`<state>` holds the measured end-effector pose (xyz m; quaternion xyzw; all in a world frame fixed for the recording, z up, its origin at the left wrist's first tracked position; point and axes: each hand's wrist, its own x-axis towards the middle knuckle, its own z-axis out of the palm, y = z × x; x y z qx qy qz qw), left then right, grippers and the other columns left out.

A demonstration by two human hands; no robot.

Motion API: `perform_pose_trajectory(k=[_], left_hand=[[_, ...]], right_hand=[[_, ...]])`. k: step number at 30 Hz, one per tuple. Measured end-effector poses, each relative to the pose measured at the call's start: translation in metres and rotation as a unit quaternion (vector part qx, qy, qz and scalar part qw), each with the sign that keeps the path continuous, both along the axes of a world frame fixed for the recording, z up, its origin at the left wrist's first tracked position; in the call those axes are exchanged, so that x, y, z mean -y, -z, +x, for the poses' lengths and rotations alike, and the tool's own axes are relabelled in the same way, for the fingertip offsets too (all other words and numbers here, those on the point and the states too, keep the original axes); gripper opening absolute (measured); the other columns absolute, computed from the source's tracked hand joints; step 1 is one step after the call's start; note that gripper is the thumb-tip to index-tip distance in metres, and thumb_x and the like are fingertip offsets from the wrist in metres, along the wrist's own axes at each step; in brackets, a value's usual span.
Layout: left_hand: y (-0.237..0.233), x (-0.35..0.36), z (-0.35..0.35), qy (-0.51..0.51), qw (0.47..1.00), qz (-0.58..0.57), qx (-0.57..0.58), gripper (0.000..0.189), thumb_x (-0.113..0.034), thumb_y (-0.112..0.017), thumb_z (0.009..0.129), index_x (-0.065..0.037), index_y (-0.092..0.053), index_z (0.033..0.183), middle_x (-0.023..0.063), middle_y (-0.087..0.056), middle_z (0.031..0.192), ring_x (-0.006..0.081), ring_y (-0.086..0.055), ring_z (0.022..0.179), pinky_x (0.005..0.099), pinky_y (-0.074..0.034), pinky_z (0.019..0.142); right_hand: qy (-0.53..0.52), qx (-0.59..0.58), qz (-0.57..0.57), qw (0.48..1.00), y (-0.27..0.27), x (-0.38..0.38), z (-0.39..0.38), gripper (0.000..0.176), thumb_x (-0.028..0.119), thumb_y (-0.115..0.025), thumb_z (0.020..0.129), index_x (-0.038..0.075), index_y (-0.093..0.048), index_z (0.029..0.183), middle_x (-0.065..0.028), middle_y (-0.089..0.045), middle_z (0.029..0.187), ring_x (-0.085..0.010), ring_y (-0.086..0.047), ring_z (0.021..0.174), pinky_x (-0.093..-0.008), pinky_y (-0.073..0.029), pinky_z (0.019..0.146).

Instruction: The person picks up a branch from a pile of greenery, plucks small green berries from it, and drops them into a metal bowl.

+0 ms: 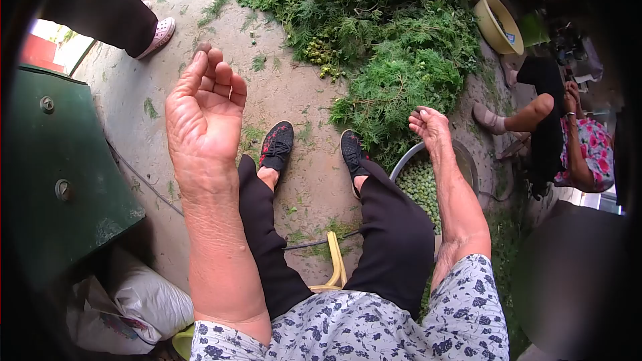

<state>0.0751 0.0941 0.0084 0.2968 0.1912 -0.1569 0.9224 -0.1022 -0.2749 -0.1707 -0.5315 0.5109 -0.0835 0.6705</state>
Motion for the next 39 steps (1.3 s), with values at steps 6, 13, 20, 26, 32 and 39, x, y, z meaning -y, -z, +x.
perform_pose_trajectory(k=[6,13,20,26,32,39], left_hand=[[-0.001,0.026,-0.007,0.041,0.999,0.014,0.002,0.014,-0.010,-0.059,0.084,-0.005,-0.059,0.097,0.0014,-0.061,0.082,0.0103,-0.056,0.068,0.0264,-0.047,0.067],[-0.005,0.046,-0.013,0.068,0.997,0.032,-0.005,0.020,-0.009,-0.057,0.085,-0.003,-0.056,0.105,0.0005,-0.059,0.084,0.0090,-0.055,0.068,0.0260,-0.046,0.068],[-0.008,0.058,-0.021,0.100,0.991,0.088,0.025,0.021,-0.010,-0.055,0.086,-0.004,-0.055,0.106,0.0020,-0.060,0.084,0.0089,-0.056,0.070,0.0247,-0.046,0.069],[-0.006,0.072,-0.032,0.184,0.966,0.179,0.031,0.024,-0.009,-0.056,0.085,-0.002,-0.054,0.108,0.0061,-0.063,0.089,0.0135,-0.060,0.078,0.0262,-0.047,0.073],[0.005,0.089,-0.042,0.200,0.951,0.167,0.165,0.041,-0.015,-0.069,0.077,0.006,-0.050,0.107,0.0129,-0.053,0.111,0.0159,-0.054,0.098,0.0269,-0.047,0.078],[0.003,0.062,-0.028,0.111,0.991,0.027,0.074,0.011,-0.002,-0.061,0.079,0.001,-0.058,0.089,0.0081,-0.061,0.079,0.0177,-0.061,0.075,0.0290,-0.052,0.062]], right_hand=[[-0.118,-0.045,-0.056,0.990,0.029,-0.035,0.043,0.042,0.009,-0.053,0.086,0.005,-0.044,0.127,-0.0140,-0.055,0.109,-0.0187,-0.061,0.071,-0.0286,-0.053,0.055],[-0.183,-0.178,-0.176,0.951,0.051,-0.029,0.061,0.043,0.005,-0.058,0.081,0.004,-0.049,0.123,-0.0081,-0.056,0.094,-0.0126,-0.056,0.061,-0.0257,-0.050,0.047],[-0.118,0.098,-0.191,0.970,-0.001,-0.045,0.048,0.029,-0.001,-0.056,0.077,-0.003,-0.060,0.105,-0.0087,-0.054,0.109,-0.0174,-0.057,0.090,-0.0248,-0.050,0.075],[-0.266,0.150,-0.463,0.832,-0.110,-0.091,0.046,0.028,-0.002,-0.058,0.076,-0.002,-0.060,0.104,-0.0102,-0.056,0.103,-0.0207,-0.056,0.095,-0.0288,-0.046,0.082],[-0.397,0.183,-0.664,0.607,-0.184,-0.174,0.057,0.037,-0.006,-0.056,0.067,-0.005,-0.057,0.104,-0.0144,-0.054,0.103,-0.0295,-0.054,0.092,-0.0345,-0.046,0.078],[-0.531,0.192,-0.654,0.503,-0.223,-0.220,0.059,0.026,-0.004,-0.058,0.065,-0.004,-0.061,0.091,-0.0111,-0.057,0.098,-0.0265,-0.054,0.082,-0.0336,-0.048,0.071]])
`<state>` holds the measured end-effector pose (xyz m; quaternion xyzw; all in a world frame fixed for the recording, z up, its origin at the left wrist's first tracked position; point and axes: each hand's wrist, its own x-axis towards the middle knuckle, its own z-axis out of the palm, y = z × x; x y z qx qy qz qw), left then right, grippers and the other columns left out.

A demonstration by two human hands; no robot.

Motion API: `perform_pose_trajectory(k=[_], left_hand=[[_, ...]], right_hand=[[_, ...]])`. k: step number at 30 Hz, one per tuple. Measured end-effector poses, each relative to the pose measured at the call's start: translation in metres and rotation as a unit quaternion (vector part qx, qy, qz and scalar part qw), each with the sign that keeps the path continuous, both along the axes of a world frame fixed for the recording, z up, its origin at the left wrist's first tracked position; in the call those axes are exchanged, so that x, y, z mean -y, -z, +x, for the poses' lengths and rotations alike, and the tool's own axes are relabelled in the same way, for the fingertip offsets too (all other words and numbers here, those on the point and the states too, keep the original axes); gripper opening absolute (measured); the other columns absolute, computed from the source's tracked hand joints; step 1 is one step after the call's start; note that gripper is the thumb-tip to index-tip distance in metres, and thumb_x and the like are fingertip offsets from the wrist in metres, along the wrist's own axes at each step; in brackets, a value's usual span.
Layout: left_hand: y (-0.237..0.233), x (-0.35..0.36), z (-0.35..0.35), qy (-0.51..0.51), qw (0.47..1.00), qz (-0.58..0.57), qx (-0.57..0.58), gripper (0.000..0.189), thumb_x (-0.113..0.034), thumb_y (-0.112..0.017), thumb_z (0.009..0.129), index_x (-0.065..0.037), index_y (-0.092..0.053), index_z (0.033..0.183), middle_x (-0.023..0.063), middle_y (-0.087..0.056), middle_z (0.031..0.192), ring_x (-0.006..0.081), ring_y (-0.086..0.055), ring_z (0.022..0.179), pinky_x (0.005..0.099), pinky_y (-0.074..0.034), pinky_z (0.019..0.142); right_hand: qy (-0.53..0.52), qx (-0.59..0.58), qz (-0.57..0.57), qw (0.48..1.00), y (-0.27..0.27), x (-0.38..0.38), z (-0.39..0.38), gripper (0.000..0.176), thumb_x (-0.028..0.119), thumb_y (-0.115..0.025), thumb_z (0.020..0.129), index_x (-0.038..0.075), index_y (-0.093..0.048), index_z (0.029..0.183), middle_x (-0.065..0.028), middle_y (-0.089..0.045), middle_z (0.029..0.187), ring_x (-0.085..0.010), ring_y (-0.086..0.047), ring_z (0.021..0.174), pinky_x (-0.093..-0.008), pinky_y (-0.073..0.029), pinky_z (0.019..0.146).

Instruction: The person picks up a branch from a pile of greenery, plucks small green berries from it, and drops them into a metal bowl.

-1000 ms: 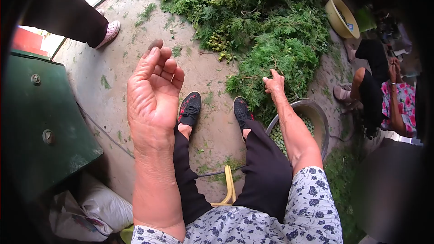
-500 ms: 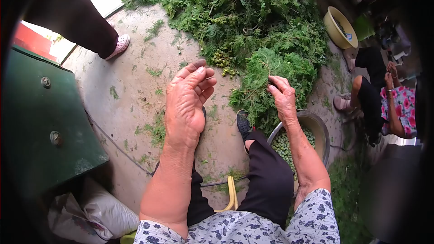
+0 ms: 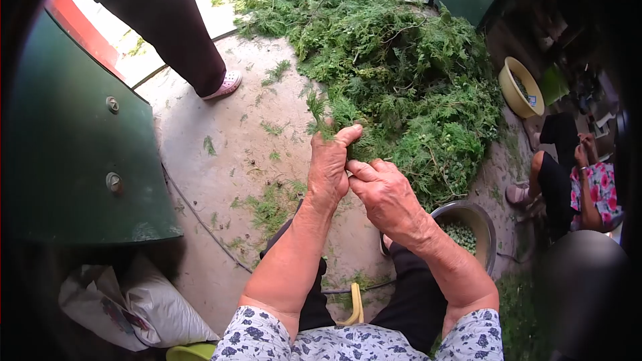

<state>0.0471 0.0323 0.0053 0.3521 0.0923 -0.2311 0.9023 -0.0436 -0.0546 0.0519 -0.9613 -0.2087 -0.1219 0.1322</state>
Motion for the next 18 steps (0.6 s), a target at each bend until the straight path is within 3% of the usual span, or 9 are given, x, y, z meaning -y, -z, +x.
perform_pose_trajectory(k=[2,3,4,7,8,9,10,13,18], left_hand=[[-0.005,-0.013,0.003,0.018,0.999,0.017,-0.040,0.012,-0.003,-0.053,0.082,0.004,-0.058,0.092,0.0113,-0.062,0.083,0.0199,-0.062,0.078,0.0306,-0.053,0.068],[-0.004,-0.017,0.005,0.034,0.999,-0.008,-0.011,0.016,-0.005,-0.050,0.084,0.005,-0.057,0.094,0.0131,-0.062,0.085,0.0212,-0.062,0.079,0.0309,-0.053,0.070],[-0.005,-0.021,0.008,0.051,0.998,-0.033,0.020,0.020,-0.006,-0.047,0.085,0.007,-0.057,0.096,0.0150,-0.062,0.087,0.0225,-0.062,0.080,0.0312,-0.053,0.073],[-0.015,-0.030,0.007,0.086,0.996,-0.033,0.009,0.024,-0.007,-0.043,0.086,0.008,-0.056,0.098,0.0169,-0.062,0.091,0.0254,-0.063,0.081,0.0344,-0.052,0.079],[-0.017,-0.032,0.004,0.105,0.993,-0.044,0.017,0.023,-0.006,-0.043,0.085,0.008,-0.056,0.098,0.0168,-0.062,0.091,0.0261,-0.063,0.081,0.0354,-0.051,0.080],[-0.024,-0.032,0.000,0.097,0.990,0.060,0.085,0.023,-0.007,-0.042,0.085,0.009,-0.055,0.097,0.0171,-0.063,0.088,0.0281,-0.063,0.079,0.0381,-0.051,0.080],[-0.023,-0.031,0.000,0.097,0.990,0.060,0.085,0.023,-0.007,-0.042,0.085,0.009,-0.055,0.097,0.0171,-0.063,0.088,0.0281,-0.063,0.079,0.0381,-0.051,0.080],[-0.018,-0.032,0.003,0.125,0.991,-0.038,-0.001,0.018,-0.008,-0.051,0.084,0.005,-0.057,0.095,0.0132,-0.063,0.082,0.0236,-0.064,0.074,0.0315,-0.053,0.071],[-0.014,-0.028,-0.001,0.129,0.991,-0.035,-0.015,0.017,-0.009,-0.054,0.085,0.001,-0.058,0.098,0.0087,-0.063,0.084,0.0177,-0.063,0.072,0.0274,-0.053,0.065]], right_hand=[[0.001,-0.006,0.229,0.973,-0.013,0.003,0.001,0.021,-0.004,-0.061,0.070,-0.002,-0.061,0.091,-0.0118,-0.060,0.091,-0.0260,-0.058,0.077,-0.0305,-0.049,0.065],[0.028,0.040,0.319,0.947,-0.018,0.004,0.003,0.015,-0.003,-0.061,0.076,0.000,-0.062,0.091,-0.0109,-0.061,0.085,-0.0203,-0.061,0.071,-0.0259,-0.049,0.061],[0.101,0.017,0.388,0.916,-0.022,0.007,0.002,0.011,0.000,-0.058,0.082,0.000,-0.062,0.092,-0.0069,-0.061,0.084,-0.0123,-0.059,0.070,-0.0224,-0.047,0.059],[0.224,0.031,0.507,0.832,-0.009,0.017,0.017,0.010,0.001,-0.057,0.084,0.002,-0.062,0.092,-0.0028,-0.058,0.077,-0.0082,-0.055,0.064,-0.0205,-0.043,0.056],[0.227,0.032,0.508,0.830,-0.003,0.017,0.020,0.010,0.001,-0.057,0.084,0.002,-0.062,0.092,-0.0028,-0.058,0.077,-0.0082,-0.055,0.064,-0.0205,-0.043,0.056],[0.228,0.041,0.529,0.817,0.002,0.016,0.026,0.010,0.001,-0.056,0.084,0.002,-0.062,0.093,-0.0029,-0.058,0.077,-0.0087,-0.056,0.065,-0.0207,-0.044,0.057],[0.228,0.048,0.548,0.803,0.005,0.014,0.030,0.011,0.001,-0.056,0.084,0.002,-0.062,0.094,-0.0030,-0.059,0.078,-0.0092,-0.056,0.067,-0.0209,-0.044,0.057],[0.195,0.079,0.499,0.840,0.006,0.007,0.038,0.017,-0.001,-0.058,0.081,0.002,-0.061,0.097,-0.0047,-0.059,0.083,-0.0123,-0.059,0.075,-0.0235,-0.046,0.064],[0.151,0.054,0.465,0.871,0.008,0.006,0.044,0.028,-0.002,-0.063,0.074,0.003,-0.061,0.102,-0.0089,-0.057,0.089,-0.0188,-0.059,0.076,-0.0277,-0.047,0.070]])
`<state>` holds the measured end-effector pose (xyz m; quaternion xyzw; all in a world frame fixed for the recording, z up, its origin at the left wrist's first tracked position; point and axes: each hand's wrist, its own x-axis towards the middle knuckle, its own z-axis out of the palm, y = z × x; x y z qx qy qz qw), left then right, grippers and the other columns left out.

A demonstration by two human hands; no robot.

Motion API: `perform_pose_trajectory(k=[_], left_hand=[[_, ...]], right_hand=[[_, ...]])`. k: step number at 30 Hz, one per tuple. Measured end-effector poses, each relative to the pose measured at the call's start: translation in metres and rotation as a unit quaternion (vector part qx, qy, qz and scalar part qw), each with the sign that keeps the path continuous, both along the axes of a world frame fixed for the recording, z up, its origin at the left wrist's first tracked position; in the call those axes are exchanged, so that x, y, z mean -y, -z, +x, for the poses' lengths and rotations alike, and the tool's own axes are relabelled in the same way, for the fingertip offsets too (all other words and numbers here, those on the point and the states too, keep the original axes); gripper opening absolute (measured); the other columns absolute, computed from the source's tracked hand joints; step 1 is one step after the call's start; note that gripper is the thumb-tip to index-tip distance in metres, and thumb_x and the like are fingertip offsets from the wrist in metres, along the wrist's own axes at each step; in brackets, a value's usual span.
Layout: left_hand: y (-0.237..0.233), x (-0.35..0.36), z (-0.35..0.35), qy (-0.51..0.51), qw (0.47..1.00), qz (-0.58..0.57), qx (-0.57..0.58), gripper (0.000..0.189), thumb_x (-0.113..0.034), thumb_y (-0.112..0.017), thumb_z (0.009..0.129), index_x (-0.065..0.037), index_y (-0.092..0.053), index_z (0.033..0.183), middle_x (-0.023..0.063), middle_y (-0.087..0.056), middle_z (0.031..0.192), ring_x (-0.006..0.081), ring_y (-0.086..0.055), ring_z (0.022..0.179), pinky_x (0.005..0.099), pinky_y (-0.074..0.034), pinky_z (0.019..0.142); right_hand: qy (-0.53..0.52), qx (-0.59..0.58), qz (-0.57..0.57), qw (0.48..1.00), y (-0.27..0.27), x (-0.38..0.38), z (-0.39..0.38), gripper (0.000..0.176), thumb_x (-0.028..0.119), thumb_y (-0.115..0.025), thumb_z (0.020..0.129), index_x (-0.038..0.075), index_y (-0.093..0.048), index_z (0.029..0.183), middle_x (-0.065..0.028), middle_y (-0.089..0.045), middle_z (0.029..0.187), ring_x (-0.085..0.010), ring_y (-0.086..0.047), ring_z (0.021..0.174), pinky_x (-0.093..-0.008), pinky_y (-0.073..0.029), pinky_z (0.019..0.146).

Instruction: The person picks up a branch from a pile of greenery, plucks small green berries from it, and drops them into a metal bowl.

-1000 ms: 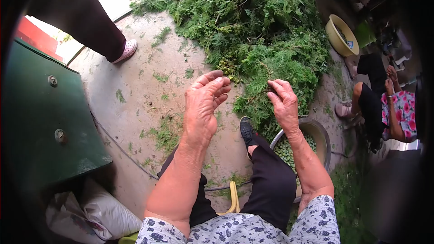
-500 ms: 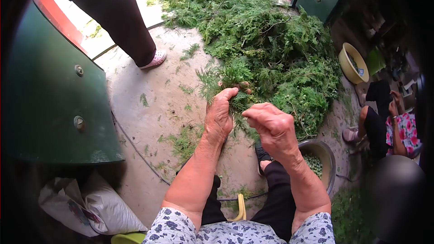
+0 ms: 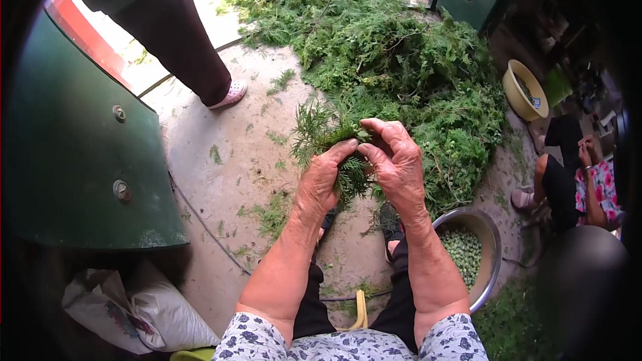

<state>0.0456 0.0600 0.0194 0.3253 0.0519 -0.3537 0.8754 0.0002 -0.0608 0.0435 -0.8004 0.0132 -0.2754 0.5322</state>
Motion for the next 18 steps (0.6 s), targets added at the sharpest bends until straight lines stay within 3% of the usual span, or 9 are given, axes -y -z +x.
perform_pose_trajectory(k=[3,6,9,11,12,14,18], left_hand=[[-0.003,0.000,-0.004,0.009,0.998,0.042,0.052,0.019,-0.014,-0.058,0.085,-0.005,-0.059,0.102,0.0034,-0.061,0.087,0.0106,-0.059,0.070,0.0220,-0.051,0.058],[-0.008,0.005,-0.008,-0.038,0.994,0.079,0.059,0.016,-0.012,-0.058,0.085,-0.001,-0.060,0.096,0.0046,-0.061,0.081,0.0134,-0.059,0.069,0.0267,-0.051,0.059],[-0.003,0.006,-0.011,-0.054,0.994,0.069,0.063,0.020,-0.013,-0.063,0.082,-0.002,-0.061,0.098,0.0039,-0.063,0.088,0.0120,-0.058,0.075,0.0255,-0.048,0.067],[0.002,0.003,-0.010,-0.038,0.994,0.086,0.064,0.023,-0.016,-0.065,0.081,-0.003,-0.062,0.099,0.0029,-0.063,0.090,0.0112,-0.057,0.077,0.0252,-0.046,0.072],[0.004,0.002,-0.010,-0.035,0.994,0.085,0.065,0.024,-0.017,-0.067,0.080,-0.003,-0.062,0.099,0.0029,-0.063,0.089,0.0111,-0.056,0.077,0.0255,-0.046,0.071],[0.002,0.004,-0.010,-0.032,0.994,0.083,0.067,0.025,-0.017,-0.068,0.078,-0.003,-0.062,0.099,0.0029,-0.063,0.088,0.0109,-0.056,0.077,0.0258,-0.046,0.070],[0.010,0.007,-0.006,-0.038,0.989,0.114,0.080,0.026,-0.014,-0.068,0.078,-0.006,-0.062,0.102,0.0033,-0.062,0.091,0.0104,-0.055,0.082,0.0270,-0.045,0.074]], right_hand=[[0.001,-0.001,0.016,1.000,0.002,0.004,0.000,0.024,0.000,-0.064,0.074,0.002,-0.062,0.097,-0.0088,-0.058,0.084,-0.0179,-0.058,0.074,-0.0274,-0.046,0.068],[0.005,-0.015,0.033,0.999,0.001,0.006,-0.001,0.019,0.001,-0.063,0.074,0.001,-0.063,0.094,-0.0089,-0.057,0.079,-0.0173,-0.058,0.072,-0.0275,-0.046,0.066],[-0.008,-0.029,0.047,0.998,0.001,0.009,-0.004,0.014,0.003,-0.062,0.078,0.002,-0.063,0.092,-0.0055,-0.058,0.077,-0.0142,-0.057,0.067,-0.0246,-0.045,0.062],[-0.054,-0.126,0.241,0.961,-0.006,0.010,-0.007,0.009,0.007,-0.059,0.083,0.002,-0.062,0.089,-0.0024,-0.057,0.075,-0.0104,-0.054,0.062,-0.0219,-0.043,0.058],[-0.053,-0.127,0.242,0.960,-0.002,0.012,-0.009,0.009,0.007,-0.059,0.083,0.002,-0.062,0.089,-0.0024,-0.057,0.075,-0.0104,-0.054,0.062,-0.0219,-0.043,0.058],[-0.136,-0.123,0.497,0.848,0.005,0.019,-0.010,0.009,0.009,-0.056,0.086,0.002,-0.060,0.091,-0.0010,-0.057,0.073,-0.0080,-0.053,0.060,-0.0198,-0.042,0.056],[-0.123,-0.038,0.531,0.838,-0.015,0.029,-0.013,0.018,0.009,-0.055,0.087,-0.002,-0.053,0.101,-0.0064,-0.058,0.084,-0.0105,-0.056,0.065,-0.0224,-0.046,0.057]])
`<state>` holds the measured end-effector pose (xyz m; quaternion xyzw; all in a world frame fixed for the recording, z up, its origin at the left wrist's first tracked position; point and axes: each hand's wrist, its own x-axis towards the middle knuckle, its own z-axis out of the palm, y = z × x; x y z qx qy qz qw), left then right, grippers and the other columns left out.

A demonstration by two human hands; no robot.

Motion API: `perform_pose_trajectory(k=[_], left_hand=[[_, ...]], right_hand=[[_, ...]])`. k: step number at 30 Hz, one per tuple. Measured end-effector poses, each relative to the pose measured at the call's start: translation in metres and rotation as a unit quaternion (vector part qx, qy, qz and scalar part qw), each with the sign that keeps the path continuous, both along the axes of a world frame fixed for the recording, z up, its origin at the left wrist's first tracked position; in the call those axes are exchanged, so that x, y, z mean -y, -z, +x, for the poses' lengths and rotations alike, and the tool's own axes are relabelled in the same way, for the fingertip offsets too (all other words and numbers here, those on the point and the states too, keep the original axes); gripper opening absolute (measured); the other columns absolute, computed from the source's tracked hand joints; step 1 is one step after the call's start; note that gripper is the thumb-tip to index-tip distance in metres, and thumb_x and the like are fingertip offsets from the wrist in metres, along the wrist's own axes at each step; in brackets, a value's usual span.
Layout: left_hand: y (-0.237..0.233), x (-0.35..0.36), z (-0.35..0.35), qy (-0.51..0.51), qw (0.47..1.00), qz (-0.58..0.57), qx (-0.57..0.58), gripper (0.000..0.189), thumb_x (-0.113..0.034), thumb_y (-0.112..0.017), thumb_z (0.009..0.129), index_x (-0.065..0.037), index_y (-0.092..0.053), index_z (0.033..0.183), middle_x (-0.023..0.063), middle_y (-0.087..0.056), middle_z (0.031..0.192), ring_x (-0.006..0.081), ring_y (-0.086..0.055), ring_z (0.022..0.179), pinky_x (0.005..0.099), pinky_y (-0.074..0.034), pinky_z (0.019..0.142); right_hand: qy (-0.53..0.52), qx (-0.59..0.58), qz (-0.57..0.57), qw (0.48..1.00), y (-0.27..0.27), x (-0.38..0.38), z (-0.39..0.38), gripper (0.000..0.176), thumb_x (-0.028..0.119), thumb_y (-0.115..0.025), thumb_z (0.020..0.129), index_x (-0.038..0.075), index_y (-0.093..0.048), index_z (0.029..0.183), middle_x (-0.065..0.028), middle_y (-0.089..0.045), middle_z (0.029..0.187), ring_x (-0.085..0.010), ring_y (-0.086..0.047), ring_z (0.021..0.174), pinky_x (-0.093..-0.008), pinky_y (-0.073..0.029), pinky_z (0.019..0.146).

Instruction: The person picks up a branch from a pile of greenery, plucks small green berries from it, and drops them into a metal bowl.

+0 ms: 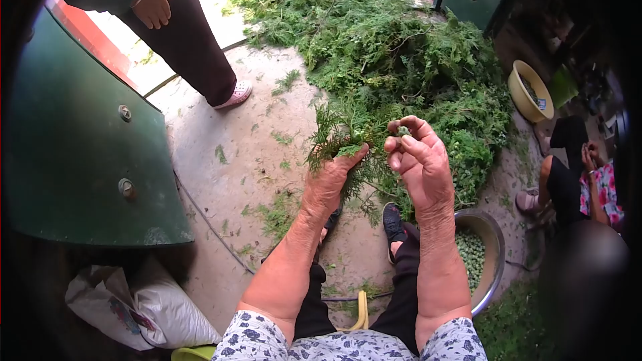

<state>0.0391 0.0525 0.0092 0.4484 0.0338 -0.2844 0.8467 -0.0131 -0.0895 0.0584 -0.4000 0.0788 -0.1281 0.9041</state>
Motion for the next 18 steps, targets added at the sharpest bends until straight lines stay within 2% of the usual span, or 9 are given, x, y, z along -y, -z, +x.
perform_pose_trajectory(k=[3,4,7,8,10,12,15,17,18], left_hand=[[0.023,0.003,0.003,-0.043,0.915,0.183,0.356,0.021,-0.006,-0.062,0.082,-0.004,-0.060,0.103,0.0062,-0.062,0.094,0.0112,-0.058,0.081,0.0257,-0.048,0.068],[0.030,-0.001,0.002,-0.042,0.915,0.184,0.356,0.021,-0.006,-0.062,0.082,-0.004,-0.060,0.103,0.0062,-0.062,0.094,0.0112,-0.058,0.081,0.0257,-0.048,0.068],[-0.011,-0.006,-0.001,-0.002,0.707,0.363,0.607,0.024,-0.005,-0.063,0.076,-0.009,-0.062,0.100,0.0132,-0.063,0.090,0.0201,-0.061,0.077,0.0270,-0.046,0.063],[-0.010,-0.004,-0.001,-0.002,0.708,0.363,0.606,0.024,-0.005,-0.063,0.076,-0.009,-0.062,0.100,0.0132,-0.063,0.090,0.0201,-0.061,0.077,0.0270,-0.046,0.063],[-0.008,-0.001,-0.001,0.026,0.856,0.287,0.429,0.016,-0.004,-0.062,0.074,-0.004,-0.062,0.090,0.0113,-0.063,0.078,0.0228,-0.059,0.067,0.0291,-0.045,0.059],[-0.005,0.003,0.002,-0.021,0.798,0.306,0.519,0.008,-0.003,-0.059,0.076,-0.002,-0.060,0.084,0.0097,-0.059,0.067,0.0171,-0.053,0.058,0.0300,-0.044,0.056],[0.000,0.000,0.004,-0.015,0.779,0.287,0.558,0.004,-0.001,-0.054,0.078,0.001,-0.057,0.079,0.0129,-0.055,0.066,0.0195,-0.054,0.058,0.0307,-0.042,0.054],[0.000,-0.002,0.004,-0.003,0.839,0.200,0.505,0.007,-0.004,-0.055,0.079,0.001,-0.058,0.082,0.0111,-0.056,0.067,0.0150,-0.053,0.060,0.0300,-0.043,0.056],[-0.002,-0.003,0.003,-0.003,0.840,0.201,0.505,0.007,-0.004,-0.055,0.079,0.001,-0.058,0.082,0.0111,-0.056,0.067,0.0150,-0.053,0.060,0.0300,-0.043,0.056]], right_hand=[[0.008,0.008,-0.053,0.999,0.003,0.002,-0.002,0.019,0.008,-0.055,0.087,-0.003,-0.053,0.102,-0.0082,-0.058,0.088,-0.0106,-0.056,0.066,-0.0224,-0.046,0.054],[0.012,0.002,-0.094,0.995,0.006,0.001,-0.001,0.019,0.007,-0.056,0.086,-0.003,-0.054,0.102,-0.0078,-0.058,0.087,-0.0099,-0.056,0.065,-0.0217,-0.045,0.052],[0.029,-0.051,-0.244,0.968,-0.002,-0.004,-0.005,0.018,0.008,-0.058,0.085,-0.002,-0.057,0.099,-0.0058,-0.059,0.084,-0.0079,-0.054,0.061,-0.0201,-0.043,0.050],[0.041,-0.095,-0.349,0.931,-0.006,-0.007,-0.006,0.016,0.009,-0.059,0.085,-0.002,-0.059,0.097,-0.0042,-0.059,0.083,-0.0066,-0.052,0.059,-0.0193,-0.041,0.049],[0.066,-0.092,-0.382,0.917,0.001,-0.011,-0.002,0.016,0.011,-0.063,0.081,-0.001,-0.062,0.092,-0.0046,-0.059,0.082,-0.0089,-0.053,0.061,-0.0219,-0.042,0.054],[0.073,-0.029,-0.539,0.839,0.010,-0.012,0.000,0.019,0.012,-0.066,0.077,-0.002,-0.062,0.090,-0.0068,-0.060,0.081,-0.0130,-0.054,0.066,-0.0261,-0.045,0.061],[0.095,-0.008,-0.510,0.855,0.019,-0.013,0.001,0.020,0.014,-0.067,0.075,-0.002,-0.063,0.087,-0.0079,-0.059,0.076,-0.0151,-0.055,0.068,-0.0275,-0.045,0.064],[0.104,0.010,-0.488,0.867,0.018,-0.013,0.000,0.018,0.014,-0.067,0.077,-0.001,-0.063,0.085,-0.0067,-0.059,0.075,-0.0134,-0.055,0.066,-0.0258,-0.044,0.060],[0.036,-0.069,-0.316,0.946,0.011,-0.012,-0.002,0.016,0.015,-0.065,0.080,-0.001,-0.063,0.084,-0.0054,-0.058,0.074,-0.0115,-0.054,0.063,-0.0236,-0.043,0.055]])
